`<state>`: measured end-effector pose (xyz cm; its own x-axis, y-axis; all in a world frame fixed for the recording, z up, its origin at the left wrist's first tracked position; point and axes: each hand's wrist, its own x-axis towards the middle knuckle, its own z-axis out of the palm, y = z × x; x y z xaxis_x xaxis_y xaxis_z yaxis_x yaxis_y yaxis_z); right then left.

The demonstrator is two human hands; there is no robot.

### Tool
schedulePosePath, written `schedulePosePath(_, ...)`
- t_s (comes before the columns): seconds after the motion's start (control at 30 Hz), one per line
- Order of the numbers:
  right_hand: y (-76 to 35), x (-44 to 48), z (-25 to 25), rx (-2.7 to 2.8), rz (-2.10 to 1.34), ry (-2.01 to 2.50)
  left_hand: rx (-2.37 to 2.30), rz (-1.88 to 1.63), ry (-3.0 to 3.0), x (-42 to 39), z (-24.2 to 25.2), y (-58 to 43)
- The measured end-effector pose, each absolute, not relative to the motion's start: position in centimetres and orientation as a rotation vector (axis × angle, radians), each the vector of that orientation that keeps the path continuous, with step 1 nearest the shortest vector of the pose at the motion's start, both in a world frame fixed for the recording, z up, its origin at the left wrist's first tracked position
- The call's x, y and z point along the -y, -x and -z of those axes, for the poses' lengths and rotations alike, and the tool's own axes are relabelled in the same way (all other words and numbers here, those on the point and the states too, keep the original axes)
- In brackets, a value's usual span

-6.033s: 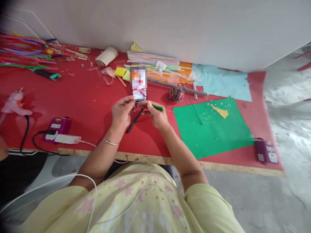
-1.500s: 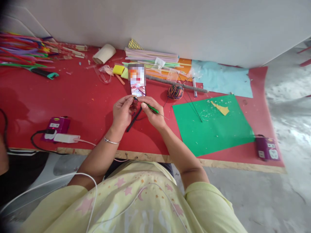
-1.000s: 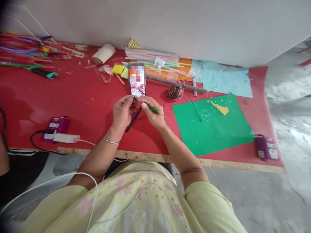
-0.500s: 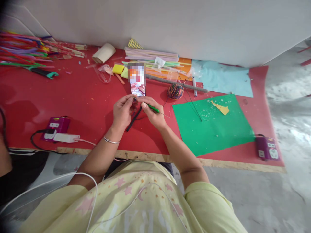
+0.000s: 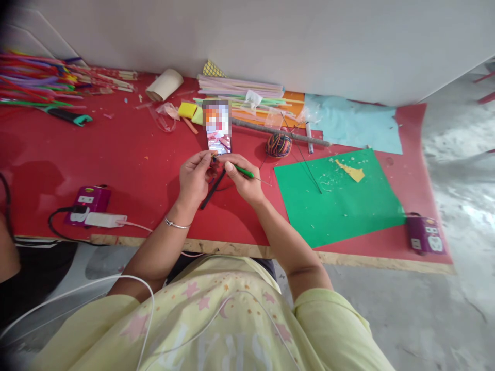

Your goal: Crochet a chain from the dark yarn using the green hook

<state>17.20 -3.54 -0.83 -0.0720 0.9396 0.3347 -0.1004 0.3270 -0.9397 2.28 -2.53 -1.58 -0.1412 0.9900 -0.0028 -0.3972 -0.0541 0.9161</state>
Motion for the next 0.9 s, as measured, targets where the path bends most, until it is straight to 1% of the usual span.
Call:
schedulePosePath(0.23, -17.0, 3.3, 1.4, 1.224, -1.172, 0.884, -0.967, -1.454, -0.875, 2.6, 1.9, -2.4)
schedulePosePath(0.43, -17.1, 2.7, 2.5, 0.974, -1.489, 0.837, -0.917, -1.463, -0.886, 2.6, 2.1, -2.6)
schedulePosePath(0.5, -17.1, 2.6, 2.7, 0.909, -1.548, 0.823, -0.902, -1.474, -0.885, 2.6, 1.9, -2.7)
schedulePosePath(0.67, -16.6, 2.6, 3.1, 0.822, -1.617, 0.785, -0.865, -1.465, -0.843, 2.7, 1.8, -3.0)
schedulePosePath(0.9, -16.4, 2.6, 3.7, 0.883, -1.584, 0.804, -0.826, -1.424, -0.693, 2.4, 2.3, -2.9)
